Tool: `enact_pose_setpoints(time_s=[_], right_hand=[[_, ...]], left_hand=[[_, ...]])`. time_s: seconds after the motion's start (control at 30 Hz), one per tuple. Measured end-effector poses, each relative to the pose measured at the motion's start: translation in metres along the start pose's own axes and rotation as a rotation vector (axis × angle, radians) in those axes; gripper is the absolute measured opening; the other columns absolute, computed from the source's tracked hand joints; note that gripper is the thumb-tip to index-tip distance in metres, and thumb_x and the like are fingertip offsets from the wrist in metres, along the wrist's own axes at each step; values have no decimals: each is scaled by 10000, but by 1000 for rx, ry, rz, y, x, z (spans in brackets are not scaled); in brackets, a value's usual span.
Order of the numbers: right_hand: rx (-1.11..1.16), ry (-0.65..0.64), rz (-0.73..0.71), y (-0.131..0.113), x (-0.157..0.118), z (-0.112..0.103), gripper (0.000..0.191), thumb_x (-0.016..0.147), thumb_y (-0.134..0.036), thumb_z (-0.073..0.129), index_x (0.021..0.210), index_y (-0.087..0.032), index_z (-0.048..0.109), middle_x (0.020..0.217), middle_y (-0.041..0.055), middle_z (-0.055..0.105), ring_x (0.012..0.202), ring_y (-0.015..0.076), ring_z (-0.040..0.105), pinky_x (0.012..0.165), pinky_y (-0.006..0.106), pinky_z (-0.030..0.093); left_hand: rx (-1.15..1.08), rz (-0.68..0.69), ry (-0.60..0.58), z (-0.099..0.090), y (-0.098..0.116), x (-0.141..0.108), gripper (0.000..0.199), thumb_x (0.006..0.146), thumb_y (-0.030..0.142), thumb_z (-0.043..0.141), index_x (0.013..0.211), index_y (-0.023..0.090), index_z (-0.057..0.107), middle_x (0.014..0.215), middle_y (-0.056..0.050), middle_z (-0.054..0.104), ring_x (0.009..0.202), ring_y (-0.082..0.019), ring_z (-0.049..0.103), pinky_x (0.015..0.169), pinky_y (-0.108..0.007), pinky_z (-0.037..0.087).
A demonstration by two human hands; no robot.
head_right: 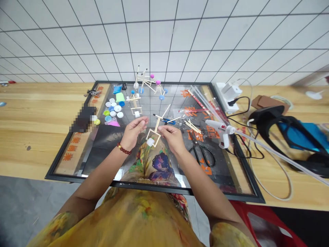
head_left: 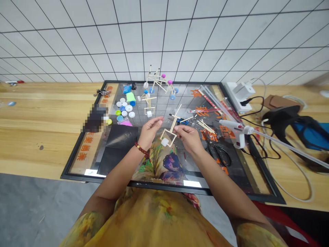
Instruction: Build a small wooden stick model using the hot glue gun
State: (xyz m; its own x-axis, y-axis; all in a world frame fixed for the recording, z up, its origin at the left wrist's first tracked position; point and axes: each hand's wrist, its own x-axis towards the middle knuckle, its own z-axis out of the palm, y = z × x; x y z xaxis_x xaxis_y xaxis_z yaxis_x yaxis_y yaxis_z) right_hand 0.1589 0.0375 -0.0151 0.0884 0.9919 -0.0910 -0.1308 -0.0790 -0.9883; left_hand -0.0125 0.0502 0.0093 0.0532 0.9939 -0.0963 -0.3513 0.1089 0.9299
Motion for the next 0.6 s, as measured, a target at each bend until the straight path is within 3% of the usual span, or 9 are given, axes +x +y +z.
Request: enact_pose_setpoints(time_s=[0.13, 0.27, 0.4, 0.47, 0.6], right_hand=[[7, 7, 5, 5, 4, -2, 291, 664, -459, 773, 727, -183, 704, 634, -15, 603, 544, 88, 424, 554, 253, 356], [-190, 28, -68, 8, 7, -10, 341, 675, -503, 734, 759, -176, 685, 655, -10, 605, 574, 107, 460, 578, 259, 368], [-620, 49, -72, -1, 10, -25, 379, 727, -550, 653, 741, -172, 673, 626, 7, 619, 564, 130, 494, 575, 269, 350], [-918, 29, -41, -10, 13, -27, 404, 780, -568, 582, 733, -183, 695, 590, 16, 618, 557, 149, 513, 572, 278, 327], [-1286, -40, 30, -26, 19, -17, 466, 835, -596, 490, 750, -209, 736, 675, 67, 691, 682, 213, 609, 572, 293, 295]], left_hand=[[68, -27, 43, -7, -7, 4, 311, 659, 329, 819, 932, 194, 755, 1007, -79, 748, 979, -194, 665, 952, -353, 467], [199, 49, 148, -14, -11, 8, 278, 631, 243, 818, 894, 179, 754, 928, -72, 743, 872, -171, 660, 879, -322, 488], [376, 167, 187, -22, -9, 9, 76, 648, 237, 782, 691, 186, 746, 807, -51, 728, 805, -171, 647, 819, -307, 499], [465, 207, 174, -25, -8, 9, 81, 640, 251, 786, 618, 197, 730, 775, -44, 720, 784, -178, 636, 786, -307, 499], [462, 142, 184, -23, -5, 6, 126, 664, 311, 779, 651, 189, 752, 733, -48, 725, 742, -176, 636, 767, -313, 499]])
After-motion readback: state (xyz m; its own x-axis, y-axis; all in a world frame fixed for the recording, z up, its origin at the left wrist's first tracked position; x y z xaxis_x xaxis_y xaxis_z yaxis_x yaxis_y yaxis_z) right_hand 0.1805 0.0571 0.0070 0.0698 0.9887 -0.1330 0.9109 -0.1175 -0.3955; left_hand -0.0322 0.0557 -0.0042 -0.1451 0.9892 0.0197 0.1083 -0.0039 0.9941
